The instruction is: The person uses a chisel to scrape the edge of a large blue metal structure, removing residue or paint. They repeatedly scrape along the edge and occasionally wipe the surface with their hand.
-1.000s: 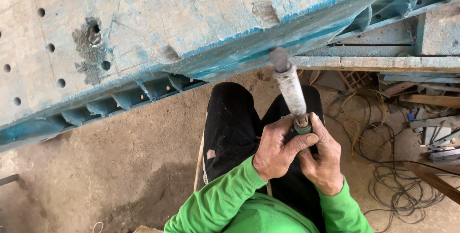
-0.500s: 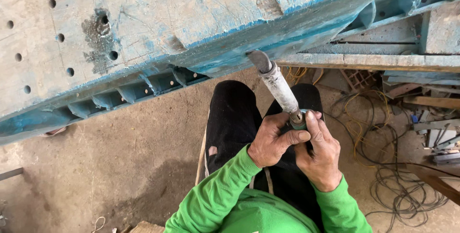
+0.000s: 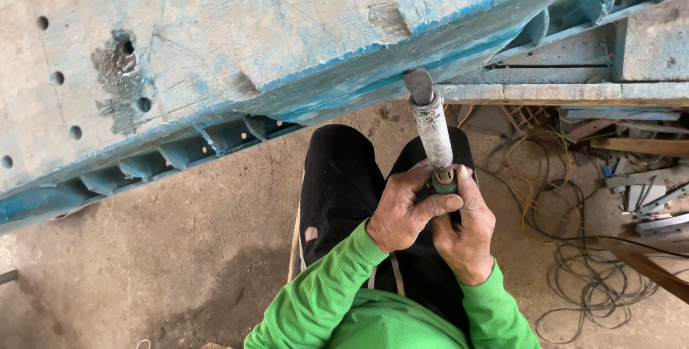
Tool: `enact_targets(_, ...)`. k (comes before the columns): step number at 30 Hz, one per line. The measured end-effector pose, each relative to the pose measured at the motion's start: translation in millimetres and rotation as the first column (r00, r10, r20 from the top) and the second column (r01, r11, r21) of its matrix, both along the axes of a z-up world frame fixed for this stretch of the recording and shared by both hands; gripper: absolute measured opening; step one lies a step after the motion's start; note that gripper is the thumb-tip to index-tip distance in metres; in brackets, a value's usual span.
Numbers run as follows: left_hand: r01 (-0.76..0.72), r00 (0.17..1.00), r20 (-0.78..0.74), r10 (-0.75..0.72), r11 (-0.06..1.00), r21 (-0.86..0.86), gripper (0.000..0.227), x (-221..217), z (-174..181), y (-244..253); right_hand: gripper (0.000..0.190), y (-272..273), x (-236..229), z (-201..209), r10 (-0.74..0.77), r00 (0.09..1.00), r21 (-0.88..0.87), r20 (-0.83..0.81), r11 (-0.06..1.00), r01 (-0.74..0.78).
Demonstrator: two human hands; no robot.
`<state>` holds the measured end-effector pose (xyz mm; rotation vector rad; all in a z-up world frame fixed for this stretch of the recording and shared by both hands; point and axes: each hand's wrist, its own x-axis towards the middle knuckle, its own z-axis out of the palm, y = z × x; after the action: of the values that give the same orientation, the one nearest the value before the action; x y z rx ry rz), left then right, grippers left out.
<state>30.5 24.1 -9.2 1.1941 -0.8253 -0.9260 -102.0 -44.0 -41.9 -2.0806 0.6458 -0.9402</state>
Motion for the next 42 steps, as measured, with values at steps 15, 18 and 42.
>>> enact_targets(15, -0.002, 0.998, 0.069, -0.001, 1.000, 0.030, 0.033, -10.3, 7.7, -16.2, 0.062, -10.4, -13.5, 1.5, -0.043, 0.998, 0.138, -0.039, 0.989, 0.048)
enact_targets(18, 0.000, 0.995, 0.104, -0.003, 0.999, 0.033, 0.031, -11.0, 8.5, -23.3, 0.060, -13.3, -14.3, -1.3, -0.048, 0.999, 0.180, 0.011, 0.983, 0.046)
enact_targets(42, -0.092, 0.907, -0.392, 0.153, 0.981, 0.170, 0.039, -74.5, 46.3, 67.4, 0.074, 62.7, -68.2, 22.1, 0.056, 0.992, 0.456, 0.113, 0.884, -0.102)
